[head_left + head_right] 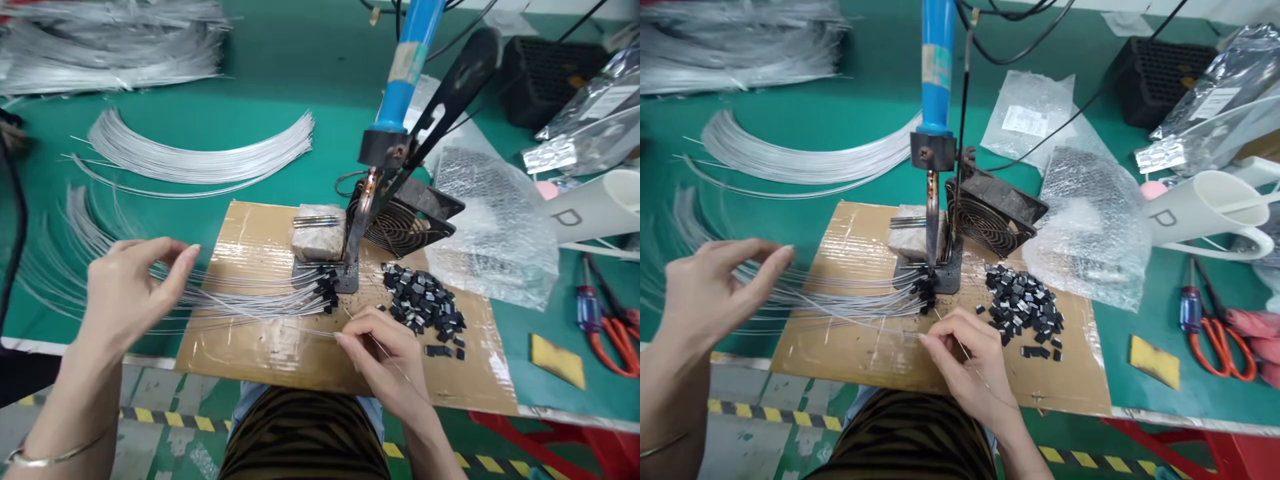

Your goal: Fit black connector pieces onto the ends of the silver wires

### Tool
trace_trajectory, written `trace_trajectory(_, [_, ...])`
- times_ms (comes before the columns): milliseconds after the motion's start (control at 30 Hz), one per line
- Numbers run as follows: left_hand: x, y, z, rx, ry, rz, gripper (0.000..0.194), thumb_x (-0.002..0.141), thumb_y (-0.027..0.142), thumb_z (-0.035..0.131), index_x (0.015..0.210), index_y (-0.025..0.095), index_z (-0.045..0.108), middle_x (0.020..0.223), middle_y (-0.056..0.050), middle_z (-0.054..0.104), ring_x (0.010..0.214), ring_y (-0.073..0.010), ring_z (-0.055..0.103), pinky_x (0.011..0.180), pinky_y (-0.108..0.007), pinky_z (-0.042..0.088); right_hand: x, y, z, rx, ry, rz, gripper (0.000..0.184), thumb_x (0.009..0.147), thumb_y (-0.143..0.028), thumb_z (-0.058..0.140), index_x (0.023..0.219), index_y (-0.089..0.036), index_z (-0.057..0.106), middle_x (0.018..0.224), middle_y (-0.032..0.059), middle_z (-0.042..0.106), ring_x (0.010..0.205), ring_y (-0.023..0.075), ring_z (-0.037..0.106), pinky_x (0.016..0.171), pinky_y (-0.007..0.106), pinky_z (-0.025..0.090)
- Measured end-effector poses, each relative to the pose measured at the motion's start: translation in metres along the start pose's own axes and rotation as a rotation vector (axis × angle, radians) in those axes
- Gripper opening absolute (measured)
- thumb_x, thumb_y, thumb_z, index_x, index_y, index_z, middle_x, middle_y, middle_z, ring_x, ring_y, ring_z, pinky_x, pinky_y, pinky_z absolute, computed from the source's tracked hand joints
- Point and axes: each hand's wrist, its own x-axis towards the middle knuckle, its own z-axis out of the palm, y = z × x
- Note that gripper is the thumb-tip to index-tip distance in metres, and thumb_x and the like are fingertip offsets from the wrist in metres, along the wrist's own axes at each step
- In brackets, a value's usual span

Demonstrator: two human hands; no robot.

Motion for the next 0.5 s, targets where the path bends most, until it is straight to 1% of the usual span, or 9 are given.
trace_trajectory(33, [-0.003, 0.018, 0.001, -0.066, 0.030, 0.051, 0.017, 0.098, 0.035, 0.064, 0.096, 0.020, 0.072, 0.086, 0.000, 0.072, 0.085, -0.0199, 0.064, 0.082, -0.034, 0.046, 0.001, -0.001, 0.000, -0.002, -0.012, 0.001, 0.018, 0.098, -0.017, 0.073, 0.081, -0.022, 0.069, 0.073, -0.0034, 0.060, 0.067, 0.0116, 0.053, 0.059, 0.026, 0.039])
trace_trajectory(67, [-0.006, 0.039, 0.001, -0.220, 0.039, 0.169, 0.010, 0.097, 0.026, 0.065, 0.101, 0.019, 0.071, 0.095, -0.002, 0.075, 0.090, -0.0210, 0.066, 0.089, -0.037, 0.048, 0.001, -0.001, 0.000, -0.005, -0.021, 0.002, 0.017, 0.097, -0.017, 0.073, 0.081, -0.022, 0.069, 0.074, -0.0032, 0.061, 0.067, 0.0117, 0.053, 0.060, 0.026, 0.039])
trace_trajectory(100, [-0.010, 0.061, 0.001, -0.390, 0.005, 0.319, 0.011, 0.094, 0.019, 0.067, 0.104, 0.019, 0.071, 0.100, -0.003, 0.075, 0.093, -0.0209, 0.068, 0.089, -0.037, 0.051, 0.001, -0.002, -0.001, -0.005, -0.028, 0.001, 0.017, 0.097, -0.017, 0.073, 0.081, -0.021, 0.069, 0.074, -0.0030, 0.061, 0.067, 0.0119, 0.054, 0.061, 0.026, 0.040])
trace_trajectory(133, [-0.014, 0.082, 0.000, -0.503, -0.067, 0.410, 0.021, 0.095, 0.013, 0.065, 0.114, 0.019, 0.070, 0.108, -0.005, 0.075, 0.100, -0.0208, 0.068, 0.092, -0.036, 0.052, 0.001, -0.004, -0.002, -0.005, -0.033, -0.002, 0.017, 0.097, -0.017, 0.073, 0.081, -0.021, 0.069, 0.074, -0.0029, 0.062, 0.067, 0.0121, 0.054, 0.061, 0.026, 0.040])
trace_trajectory(167, [-0.018, 0.101, -0.001, -0.561, -0.169, 0.444, 0.028, 0.096, 0.009, 0.062, 0.122, 0.018, 0.068, 0.113, -0.006, 0.074, 0.105, -0.0203, 0.068, 0.095, -0.035, 0.053, 0.001, -0.005, -0.003, -0.004, -0.033, -0.007, 0.017, 0.097, -0.017, 0.074, 0.081, -0.021, 0.069, 0.074, -0.0028, 0.062, 0.067, 0.0121, 0.055, 0.061, 0.026, 0.041])
trace_trajectory(233, [-0.027, 0.129, -0.002, -0.592, -0.241, 0.492, 0.033, 0.098, 0.007, 0.059, 0.129, 0.017, 0.064, 0.118, -0.008, 0.074, 0.111, -0.0199, 0.067, 0.103, -0.034, 0.050, 0.001, -0.007, -0.004, -0.001, -0.022, -0.014, 0.016, 0.097, -0.018, 0.074, 0.082, -0.021, 0.069, 0.074, -0.0026, 0.062, 0.067, 0.0124, 0.055, 0.061, 0.026, 0.041])
trace_trajectory(267, [-0.030, 0.138, -0.002, -0.589, -0.264, 0.487, 0.033, 0.099, 0.005, 0.056, 0.129, 0.017, 0.063, 0.117, -0.007, 0.074, 0.110, -0.0193, 0.068, 0.104, -0.034, 0.049, 0.001, -0.008, -0.005, 0.003, -0.012, -0.013, 0.017, 0.097, -0.019, 0.074, 0.081, -0.021, 0.069, 0.074, -0.0026, 0.062, 0.067, 0.0125, 0.055, 0.060, 0.026, 0.041])
trace_trajectory(333, [-0.033, 0.146, 0.000, -0.602, -0.293, 0.459, 0.030, 0.100, 0.004, 0.053, 0.125, 0.019, 0.061, 0.109, -0.004, 0.075, 0.100, -0.0171, 0.069, 0.097, -0.032, 0.050, 0.002, -0.009, -0.006, 0.015, 0.007, -0.001, 0.017, 0.097, -0.020, 0.074, 0.081, -0.021, 0.069, 0.073, -0.0026, 0.061, 0.067, 0.0128, 0.055, 0.060, 0.026, 0.042])
trace_trajectory(500, [-0.024, 0.141, 0.003, -0.668, -0.463, 0.315, 0.018, 0.103, 0.012, 0.051, 0.109, 0.025, 0.062, 0.089, 0.002, 0.071, 0.078, -0.0151, 0.062, 0.072, -0.028, 0.048, 0.003, -0.008, -0.005, 0.039, 0.000, 0.040, 0.017, 0.101, -0.022, 0.071, 0.084, -0.021, 0.072, 0.074, -0.0023, 0.062, 0.068, 0.0132, 0.057, 0.064, 0.027, 0.043])
